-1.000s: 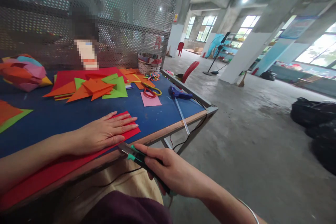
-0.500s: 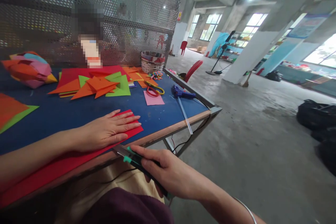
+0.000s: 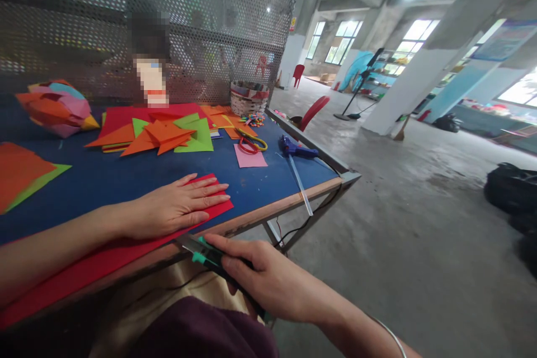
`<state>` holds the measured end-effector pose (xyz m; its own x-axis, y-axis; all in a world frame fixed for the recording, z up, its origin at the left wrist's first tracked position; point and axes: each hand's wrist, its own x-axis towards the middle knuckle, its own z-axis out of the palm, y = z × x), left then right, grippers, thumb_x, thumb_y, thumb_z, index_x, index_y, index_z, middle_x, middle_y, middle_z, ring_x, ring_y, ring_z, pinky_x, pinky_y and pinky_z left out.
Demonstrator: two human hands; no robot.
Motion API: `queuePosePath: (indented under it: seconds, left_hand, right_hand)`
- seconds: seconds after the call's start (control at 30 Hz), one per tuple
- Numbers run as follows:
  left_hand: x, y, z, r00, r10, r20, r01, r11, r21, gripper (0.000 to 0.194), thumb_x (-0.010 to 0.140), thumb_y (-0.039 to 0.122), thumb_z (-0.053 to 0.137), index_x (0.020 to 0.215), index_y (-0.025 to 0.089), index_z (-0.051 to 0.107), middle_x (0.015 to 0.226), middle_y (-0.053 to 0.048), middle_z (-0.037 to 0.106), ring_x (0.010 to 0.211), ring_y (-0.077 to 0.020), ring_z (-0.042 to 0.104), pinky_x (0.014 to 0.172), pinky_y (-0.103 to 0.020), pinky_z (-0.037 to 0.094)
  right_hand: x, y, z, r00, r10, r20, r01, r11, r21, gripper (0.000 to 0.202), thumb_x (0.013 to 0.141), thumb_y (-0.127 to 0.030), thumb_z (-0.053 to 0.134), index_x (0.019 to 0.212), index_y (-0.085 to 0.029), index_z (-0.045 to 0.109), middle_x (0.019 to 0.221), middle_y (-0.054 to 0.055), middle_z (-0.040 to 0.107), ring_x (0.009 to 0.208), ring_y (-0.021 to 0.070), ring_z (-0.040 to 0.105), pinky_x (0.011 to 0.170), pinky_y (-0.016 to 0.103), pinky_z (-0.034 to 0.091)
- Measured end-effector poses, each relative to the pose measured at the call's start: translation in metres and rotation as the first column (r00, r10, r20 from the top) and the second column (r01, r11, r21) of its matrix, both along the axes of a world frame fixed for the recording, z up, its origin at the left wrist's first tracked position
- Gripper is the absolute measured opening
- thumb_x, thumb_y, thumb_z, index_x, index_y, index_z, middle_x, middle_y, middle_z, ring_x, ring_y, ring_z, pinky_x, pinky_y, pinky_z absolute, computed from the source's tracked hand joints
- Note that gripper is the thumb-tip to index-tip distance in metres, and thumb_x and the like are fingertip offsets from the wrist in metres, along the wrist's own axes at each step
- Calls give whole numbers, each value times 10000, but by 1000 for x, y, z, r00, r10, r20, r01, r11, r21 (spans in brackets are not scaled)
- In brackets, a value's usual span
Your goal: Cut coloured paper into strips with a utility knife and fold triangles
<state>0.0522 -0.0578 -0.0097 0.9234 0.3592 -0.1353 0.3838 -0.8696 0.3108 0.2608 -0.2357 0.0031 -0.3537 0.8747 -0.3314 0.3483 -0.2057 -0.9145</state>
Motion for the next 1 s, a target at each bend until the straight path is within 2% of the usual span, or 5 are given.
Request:
queuePosePath:
  seconds: [0.17,0.3,0.47,0.7,1.0]
  left_hand:
    - [1,-1,10,968,245,54,-248,966,70,684,1032,534,358,1623,207,252,1700,-52,288,1569,-213,275,1294,-388,193]
    - [-9,-1,21,873,486,41,-486,864,132,807,931,527,544,1552,52,342,1587,-220,424,1479,-346,419,1227,-471,343]
    - [-19,-5,24,807,589,-33,-580,803,140,942,791,513,761,1526,73,368,1554,-242,436,1413,-402,476,1173,-535,405]
    - [-10,1,32,791,606,-83,-604,796,45,634,882,401,764,1416,175,506,1347,-123,624,1202,-277,636,1051,-510,521]
    - [43,39,31,839,527,131,-539,838,81,450,956,400,682,1338,188,575,1344,-105,612,1197,-261,626,1019,-508,544]
  right_hand:
    - [0,-1,1,1000,-6,-11,6,1000,11,527,1088,-460,459,1591,-306,428,767,-39,564,499,55,446,453,161,353]
    - [3,-1,-1,1000,-24,-13,24,1000,6,518,1088,-457,458,1589,-331,426,820,-27,571,496,48,474,432,161,355]
    - [6,-2,-6,999,-32,-10,32,999,-18,514,1095,-457,437,1596,-348,407,768,-45,526,475,45,440,420,148,361]
    - [10,-2,-9,998,-51,-33,51,999,-6,490,1090,-419,437,1578,-367,438,779,-46,499,475,39,455,406,134,373]
    - [22,9,-4,973,-230,0,230,973,36,510,1078,-262,427,1584,-322,437,833,-31,518,456,21,467,385,123,361]
